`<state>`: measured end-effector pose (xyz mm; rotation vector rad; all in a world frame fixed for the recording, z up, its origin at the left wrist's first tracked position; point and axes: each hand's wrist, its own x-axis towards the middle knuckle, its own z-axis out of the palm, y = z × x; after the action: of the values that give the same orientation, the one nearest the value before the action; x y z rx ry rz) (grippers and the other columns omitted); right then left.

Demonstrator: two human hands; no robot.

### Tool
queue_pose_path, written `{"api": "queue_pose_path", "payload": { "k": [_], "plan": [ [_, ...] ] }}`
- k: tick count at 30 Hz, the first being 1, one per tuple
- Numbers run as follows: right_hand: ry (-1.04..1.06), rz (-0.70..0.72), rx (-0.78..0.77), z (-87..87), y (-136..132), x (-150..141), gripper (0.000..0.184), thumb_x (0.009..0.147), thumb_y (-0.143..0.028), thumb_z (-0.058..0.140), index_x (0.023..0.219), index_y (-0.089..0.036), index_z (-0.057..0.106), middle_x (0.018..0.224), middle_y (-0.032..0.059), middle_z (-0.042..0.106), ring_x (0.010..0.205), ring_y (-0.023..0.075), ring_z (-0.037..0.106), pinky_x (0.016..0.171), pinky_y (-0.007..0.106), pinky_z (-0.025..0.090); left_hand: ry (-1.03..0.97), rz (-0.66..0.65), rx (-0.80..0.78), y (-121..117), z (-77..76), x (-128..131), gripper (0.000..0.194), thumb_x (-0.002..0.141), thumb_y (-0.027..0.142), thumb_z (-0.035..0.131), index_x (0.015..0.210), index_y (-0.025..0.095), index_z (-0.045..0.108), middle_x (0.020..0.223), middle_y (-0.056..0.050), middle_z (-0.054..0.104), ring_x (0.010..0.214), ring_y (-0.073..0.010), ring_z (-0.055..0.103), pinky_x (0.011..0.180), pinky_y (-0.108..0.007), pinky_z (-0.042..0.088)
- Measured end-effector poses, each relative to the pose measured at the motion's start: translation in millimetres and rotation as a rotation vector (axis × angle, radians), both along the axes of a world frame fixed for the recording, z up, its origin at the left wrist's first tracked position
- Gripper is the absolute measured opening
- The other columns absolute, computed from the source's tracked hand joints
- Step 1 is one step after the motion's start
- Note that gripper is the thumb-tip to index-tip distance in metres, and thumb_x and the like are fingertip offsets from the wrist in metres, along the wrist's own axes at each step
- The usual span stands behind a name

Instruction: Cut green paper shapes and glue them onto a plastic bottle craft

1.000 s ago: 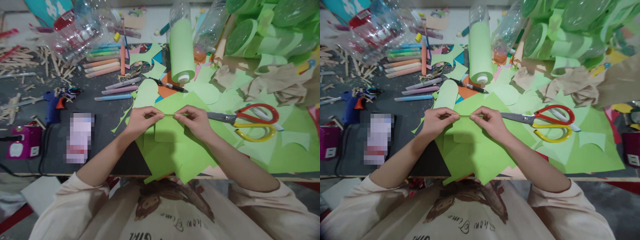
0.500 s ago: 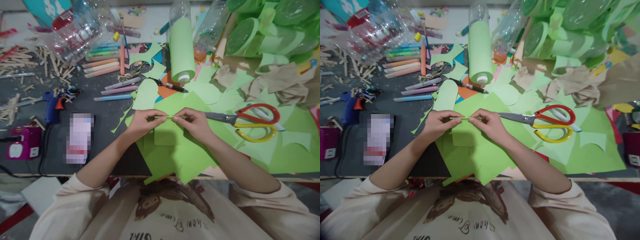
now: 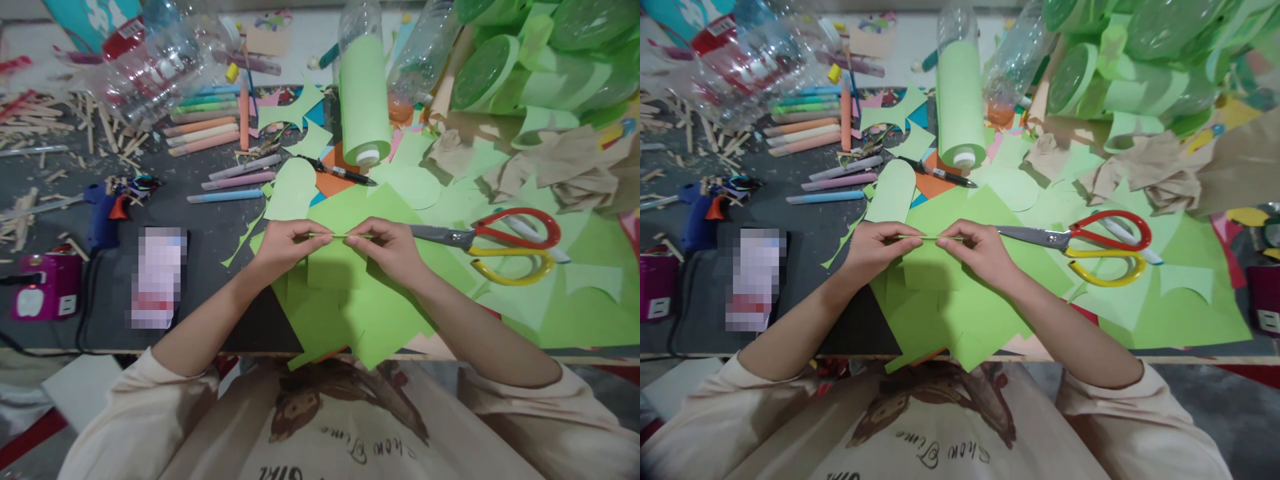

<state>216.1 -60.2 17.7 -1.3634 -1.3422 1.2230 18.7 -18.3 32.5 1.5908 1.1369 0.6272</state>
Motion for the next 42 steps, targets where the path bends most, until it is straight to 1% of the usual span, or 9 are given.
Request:
{"api": "queue_pose_path", "payload": {
  "k": [6, 9, 13, 21, 27, 32, 36, 38, 42],
  "plan": [
    [0.001, -0.011, 0.022, -1.9, 0.0, 0.6, 0.027, 0.076, -0.046, 0.075, 0.069, -0.020, 0.072, 0.061, 0.0002, 0.065, 0.049, 0.0099, 0.045, 0.048, 0.026, 0.035, -0.025, 0.022, -0.004, 1.4, -1.6, -0.2, 0.031, 0.073, 0.049, 0.074, 0.073, 0.018, 0.077, 0.074, -0.005, 0.076, 0.068, -0.0163, 0.068, 0.065, -0.024, 0.054],
    [0.016, -0.023, 0.033, -2.1, -0.1, 0.4, 0.027, 0.075, -0.046, 0.076, 0.069, -0.020, 0.072, 0.059, -0.0002, 0.065, 0.047, 0.0097, 0.044, 0.047, 0.026, 0.035, -0.043, 0.019, 0.006, 1.6, -3.2, -0.9, 0.031, 0.072, 0.048, 0.074, 0.069, 0.018, 0.077, 0.071, -0.004, 0.076, 0.067, -0.0164, 0.068, 0.063, -0.024, 0.053],
    [0.021, -0.007, 0.029, -1.8, 0.7, 0.3, 0.031, 0.075, -0.050, 0.075, 0.070, -0.020, 0.072, 0.061, 0.0002, 0.066, 0.048, 0.0096, 0.045, 0.046, 0.026, 0.035, -0.044, 0.025, 0.015, 1.1, -4.0, -1.4, 0.030, 0.072, 0.047, 0.075, 0.068, 0.017, 0.077, 0.069, -0.004, 0.075, 0.065, -0.0166, 0.067, 0.062, -0.024, 0.053],
    [0.064, -0.028, 0.044, -0.9, 2.5, 0.3, 0.031, 0.072, -0.052, 0.077, 0.068, -0.021, 0.073, 0.063, 0.0011, 0.068, 0.051, 0.0114, 0.051, 0.049, 0.027, 0.040, -0.055, 0.037, -0.006, 1.3, -3.5, -0.5, 0.027, 0.071, 0.045, 0.074, 0.070, 0.018, 0.079, 0.068, -0.004, 0.075, 0.060, -0.0144, 0.063, 0.056, -0.023, 0.049],
    [0.072, -0.054, 0.016, -0.7, 3.9, 0.9, 0.032, 0.069, -0.053, 0.079, 0.068, -0.022, 0.073, 0.066, 0.0011, 0.069, 0.053, 0.0117, 0.052, 0.050, 0.027, 0.042, -0.019, 0.039, 0.006, 1.8, -4.6, -0.1, 0.030, 0.074, 0.046, 0.072, 0.081, 0.019, 0.081, 0.070, -0.003, 0.076, 0.058, -0.0130, 0.060, 0.056, -0.022, 0.048],
    [0.090, -0.057, 0.016, -1.9, 2.9, 1.3, 0.024, 0.070, -0.046, 0.080, 0.070, -0.022, 0.075, 0.066, 0.0013, 0.070, 0.052, 0.0110, 0.050, 0.049, 0.026, 0.039, -0.061, 0.048, 0.002, 0.7, -5.4, -0.2, 0.032, 0.075, 0.048, 0.073, 0.086, 0.020, 0.082, 0.084, -0.006, 0.079, 0.074, -0.0173, 0.070, 0.068, -0.024, 0.055],
    [0.074, -0.073, -0.005, -0.9, 2.2, 1.7, 0.022, 0.071, -0.044, 0.079, 0.080, -0.024, 0.080, 0.065, 0.0006, 0.069, 0.051, 0.0103, 0.045, 0.047, 0.026, 0.035, -0.082, 0.031, -0.015, 0.2, -5.4, -0.5, 0.031, 0.075, 0.048, 0.074, 0.089, 0.021, 0.082, 0.091, -0.006, 0.080, 0.083, -0.0205, 0.073, 0.075, -0.026, 0.057],
    [0.088, -0.071, -0.027, 0.3, 2.4, 1.5, 0.023, 0.071, -0.044, 0.079, 0.083, -0.025, 0.081, 0.065, 0.0006, 0.069, 0.053, 0.0114, 0.048, 0.050, 0.027, 0.038, -0.077, 0.037, -0.022, 0.2, -5.3, -0.5, 0.032, 0.075, 0.048, 0.074, 0.090, 0.021, 0.082, 0.092, -0.006, 0.080, 0.085, -0.0208, 0.074, 0.077, -0.026, 0.058],
    [0.135, -0.084, -0.039, 1.3, 2.7, 0.8, 0.019, 0.070, -0.041, 0.079, 0.081, -0.027, 0.082, 0.073, 0.0016, 0.075, 0.060, 0.0135, 0.056, 0.056, 0.029, 0.045, -0.068, 0.061, -0.035, 0.7, -5.5, -0.6, 0.033, 0.074, 0.048, 0.075, 0.091, 0.021, 0.081, 0.091, -0.007, 0.080, 0.085, -0.0204, 0.074, 0.076, -0.026, 0.058]
  ]
}}
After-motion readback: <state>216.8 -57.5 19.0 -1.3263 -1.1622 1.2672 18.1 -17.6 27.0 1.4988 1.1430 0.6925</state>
